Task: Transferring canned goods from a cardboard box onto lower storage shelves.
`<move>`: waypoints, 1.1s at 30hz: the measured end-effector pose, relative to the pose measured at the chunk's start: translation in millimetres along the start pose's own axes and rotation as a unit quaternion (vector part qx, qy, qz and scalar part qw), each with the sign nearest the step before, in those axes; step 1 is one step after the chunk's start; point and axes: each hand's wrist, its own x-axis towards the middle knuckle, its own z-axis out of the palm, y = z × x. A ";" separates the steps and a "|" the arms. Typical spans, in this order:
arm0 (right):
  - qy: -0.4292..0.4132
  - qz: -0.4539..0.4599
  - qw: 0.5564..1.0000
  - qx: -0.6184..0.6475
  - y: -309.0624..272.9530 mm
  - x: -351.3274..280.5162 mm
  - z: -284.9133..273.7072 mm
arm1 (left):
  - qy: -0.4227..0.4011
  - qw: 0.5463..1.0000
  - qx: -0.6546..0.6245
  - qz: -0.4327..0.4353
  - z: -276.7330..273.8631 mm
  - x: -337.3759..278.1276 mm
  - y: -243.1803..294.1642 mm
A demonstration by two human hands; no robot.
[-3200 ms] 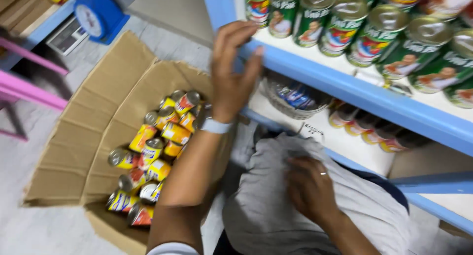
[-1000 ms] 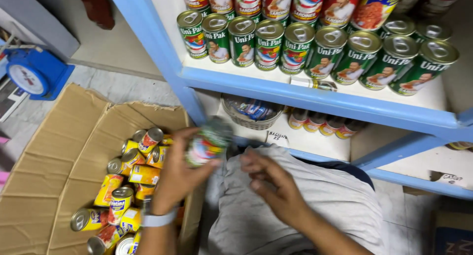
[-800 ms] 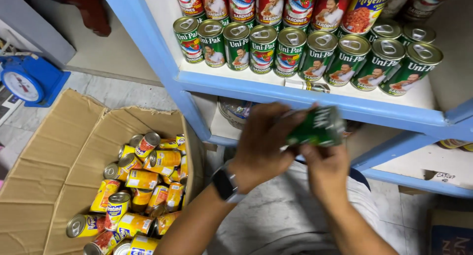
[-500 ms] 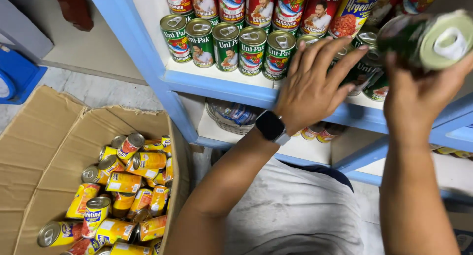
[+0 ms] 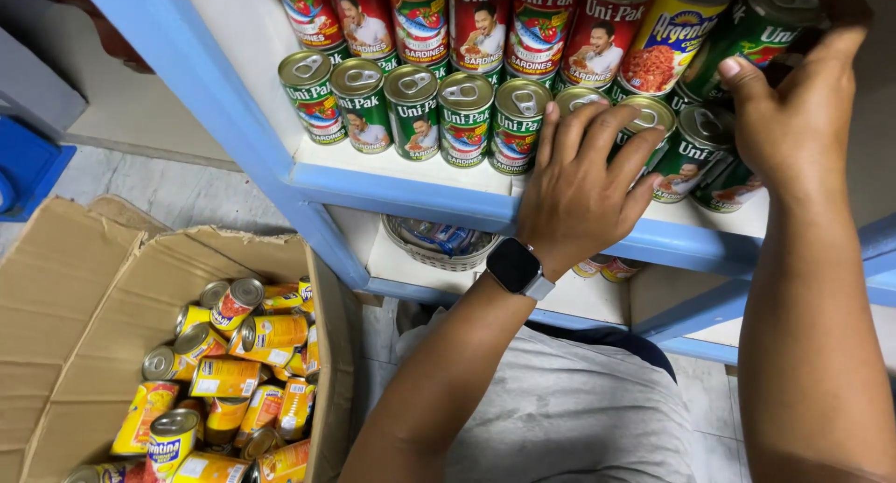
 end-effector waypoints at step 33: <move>-0.044 0.087 0.994 0.046 -134.1 -102.5 11.5 | 0.035 0.994 -0.104 -0.029 -37.6 -32.8 -13.0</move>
